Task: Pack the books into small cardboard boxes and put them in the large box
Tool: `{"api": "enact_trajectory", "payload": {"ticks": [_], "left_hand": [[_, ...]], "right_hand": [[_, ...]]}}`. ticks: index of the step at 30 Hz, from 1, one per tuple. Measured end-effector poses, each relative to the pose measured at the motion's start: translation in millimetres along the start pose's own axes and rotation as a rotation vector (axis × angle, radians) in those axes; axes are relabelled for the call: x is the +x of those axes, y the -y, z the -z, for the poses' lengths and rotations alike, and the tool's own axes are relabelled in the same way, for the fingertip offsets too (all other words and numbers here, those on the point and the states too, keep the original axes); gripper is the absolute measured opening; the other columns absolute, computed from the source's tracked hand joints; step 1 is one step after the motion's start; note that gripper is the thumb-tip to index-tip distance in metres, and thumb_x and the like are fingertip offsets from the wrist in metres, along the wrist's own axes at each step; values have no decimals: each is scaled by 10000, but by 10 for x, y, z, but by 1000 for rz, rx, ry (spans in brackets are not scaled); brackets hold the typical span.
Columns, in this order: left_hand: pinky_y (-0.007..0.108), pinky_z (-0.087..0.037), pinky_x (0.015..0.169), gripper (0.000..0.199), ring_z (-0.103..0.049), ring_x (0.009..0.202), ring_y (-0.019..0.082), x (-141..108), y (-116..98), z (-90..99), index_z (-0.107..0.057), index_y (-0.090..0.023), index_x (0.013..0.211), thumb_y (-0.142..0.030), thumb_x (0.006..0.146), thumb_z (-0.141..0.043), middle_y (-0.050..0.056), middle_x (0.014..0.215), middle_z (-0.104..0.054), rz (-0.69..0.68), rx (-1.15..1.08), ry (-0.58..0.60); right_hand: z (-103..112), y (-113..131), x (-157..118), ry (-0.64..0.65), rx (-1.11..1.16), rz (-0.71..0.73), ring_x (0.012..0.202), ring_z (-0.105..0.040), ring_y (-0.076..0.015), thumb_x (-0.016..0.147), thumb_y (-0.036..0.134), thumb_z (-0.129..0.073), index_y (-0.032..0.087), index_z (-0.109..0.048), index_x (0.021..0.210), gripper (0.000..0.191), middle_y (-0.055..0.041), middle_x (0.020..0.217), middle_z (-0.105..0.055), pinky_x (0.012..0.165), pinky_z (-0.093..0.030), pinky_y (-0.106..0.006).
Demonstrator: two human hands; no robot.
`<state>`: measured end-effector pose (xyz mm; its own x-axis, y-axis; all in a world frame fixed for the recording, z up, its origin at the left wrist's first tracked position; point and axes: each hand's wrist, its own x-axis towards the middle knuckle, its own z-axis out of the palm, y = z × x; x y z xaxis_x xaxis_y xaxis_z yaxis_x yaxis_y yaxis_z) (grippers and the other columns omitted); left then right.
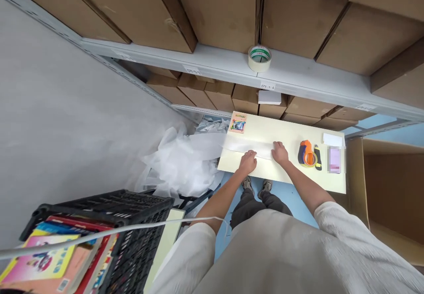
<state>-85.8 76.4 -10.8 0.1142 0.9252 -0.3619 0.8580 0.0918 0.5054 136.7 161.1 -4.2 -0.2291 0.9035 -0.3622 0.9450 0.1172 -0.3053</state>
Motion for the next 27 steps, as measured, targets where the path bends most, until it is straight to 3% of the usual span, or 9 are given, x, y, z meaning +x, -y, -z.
{"api": "enact_trajectory", "payload": {"ticks": [3,9,16,22,27], "left_hand": [[443,-479,1177,436,-595,1351,296,34,57,12,-635,-203,1441,-177,1024,-509,124,1537,-592,-37,17,0],[424,-495,1137,431,-600,1316,286,76,176,167,-644,-202,1411,-133,1006,-515,118,1496,-601,-101,46,-9],[427,-492,1073,374,-593,1231,283,154,176,491,-635,-236,1326,-111,997,-507,106,1319,-626,-150,106,-77],[437,-473,1028,295,-585,1186,302,207,43,689,-626,-214,1260,-129,1017,-482,129,1274,-624,-216,213,-129],[454,-471,1032,291,-612,1166,315,272,59,632,-652,-194,1243,-127,1017,-481,150,1231,-660,-226,298,-62]], "right_hand": [[17,66,53,-11,-14,-50,1234,-609,-309,1034,238,-475,189,-560,1485,462,-172,1479,-575,963,-523,-391],[130,194,101,-74,30,-77,1102,-641,-271,1037,201,-435,201,-687,1160,280,-145,1271,-656,870,-474,-343],[476,416,137,-86,129,-174,777,-594,-252,1040,250,-403,204,-579,1247,275,-73,905,-698,709,-370,-322],[720,525,286,-104,94,-255,821,-622,-264,1005,215,-451,225,-600,1224,265,-85,929,-711,744,-401,-327],[750,481,414,-123,123,-352,896,-660,-279,1011,208,-460,242,-627,1213,265,-107,1024,-737,797,-456,-351]]}}
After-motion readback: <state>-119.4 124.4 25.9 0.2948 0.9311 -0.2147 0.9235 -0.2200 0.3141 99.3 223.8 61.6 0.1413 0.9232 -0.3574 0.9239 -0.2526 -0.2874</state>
